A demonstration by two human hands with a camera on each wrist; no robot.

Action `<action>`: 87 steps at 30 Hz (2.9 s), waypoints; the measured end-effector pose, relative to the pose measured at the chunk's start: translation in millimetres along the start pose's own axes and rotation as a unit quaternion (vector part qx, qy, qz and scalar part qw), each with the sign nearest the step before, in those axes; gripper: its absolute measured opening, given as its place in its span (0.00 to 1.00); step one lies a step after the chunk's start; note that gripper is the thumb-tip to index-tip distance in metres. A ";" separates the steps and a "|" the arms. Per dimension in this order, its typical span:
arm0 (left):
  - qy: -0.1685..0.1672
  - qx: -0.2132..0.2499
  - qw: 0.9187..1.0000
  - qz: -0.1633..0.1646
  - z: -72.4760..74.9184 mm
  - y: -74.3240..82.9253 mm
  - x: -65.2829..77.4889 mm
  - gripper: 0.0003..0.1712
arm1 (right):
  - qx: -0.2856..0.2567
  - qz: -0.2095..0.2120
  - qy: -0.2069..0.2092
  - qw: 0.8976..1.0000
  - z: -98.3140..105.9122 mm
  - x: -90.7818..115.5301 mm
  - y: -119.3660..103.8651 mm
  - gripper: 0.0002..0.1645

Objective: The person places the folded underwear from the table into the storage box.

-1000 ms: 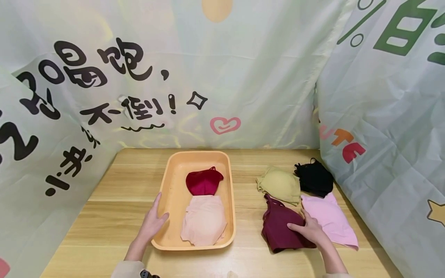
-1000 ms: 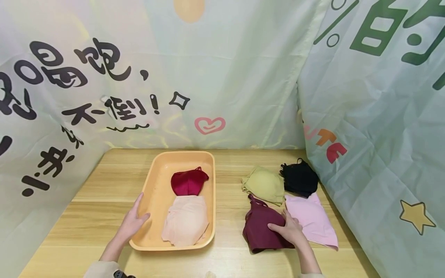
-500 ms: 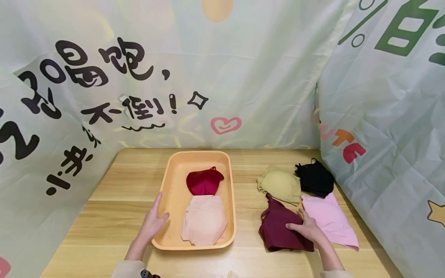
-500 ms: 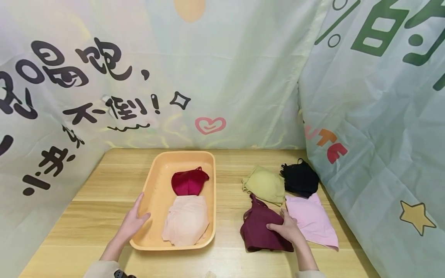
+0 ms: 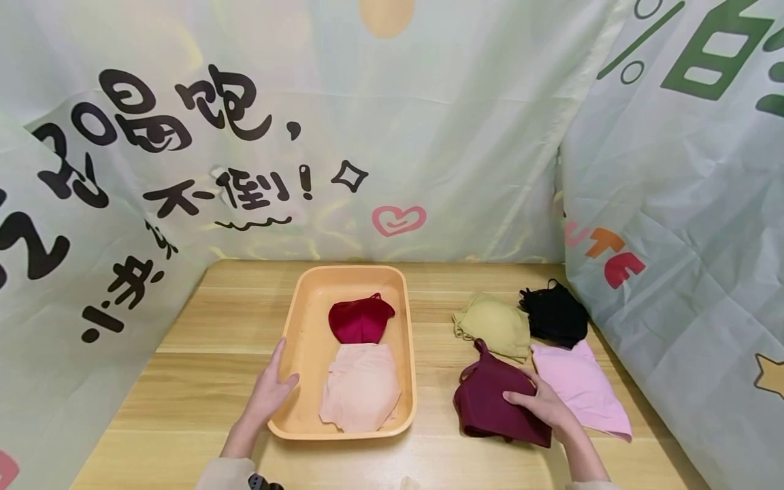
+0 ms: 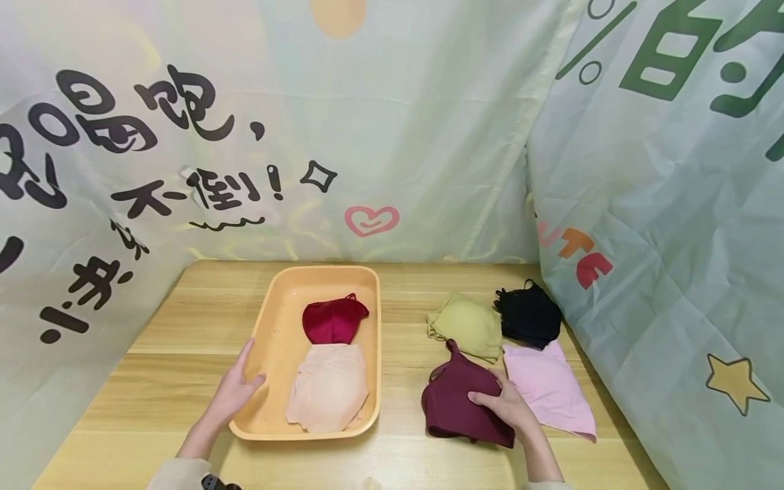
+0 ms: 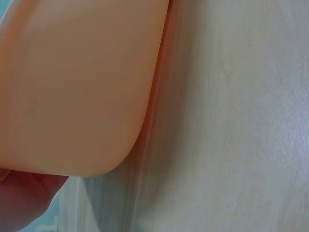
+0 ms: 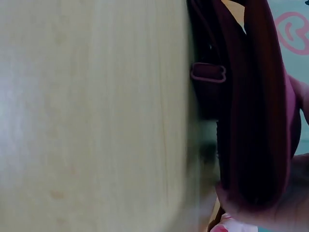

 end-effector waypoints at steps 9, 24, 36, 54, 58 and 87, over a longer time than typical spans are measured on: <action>0.002 -0.003 1.000 0.006 0.6 0.5 0.3 0.46 | -0.131 0.023 0.028 0.991 -1.7 3.2 -5.7 0.46; -0.002 0.000 1.000 0.012 0.8 0.8 1.7 0.46 | -0.210 0.058 0.080 0.973 9.4 12.3 -18.4 0.45; -0.005 0.002 1.000 0.022 0.5 -1.8 1.0 0.47 | -0.269 0.129 0.085 0.951 11.9 21.7 -48.9 0.37; -0.005 0.000 1.000 0.018 0.6 0.0 1.3 0.46 | -0.326 0.148 0.103 0.928 6.2 25.5 -75.2 0.32; -0.003 -0.004 1.000 0.015 0.8 0.6 1.4 0.46 | -0.329 0.150 0.102 0.927 3.7 25.2 -81.2 0.34; -0.006 0.009 1.000 0.007 1.0 1.1 1.5 0.47 | -0.365 0.166 0.072 0.913 -35.5 18.4 -114.9 0.36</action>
Point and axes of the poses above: each hand's wrist, its own x-axis away from the middle knuckle, its own z-axis out of the back of the hand, y = z × x, the point moved 9 cm from there along -x, towards the middle knuckle, and after that the axes turned 7 degrees about z, right-handed, at the moved point
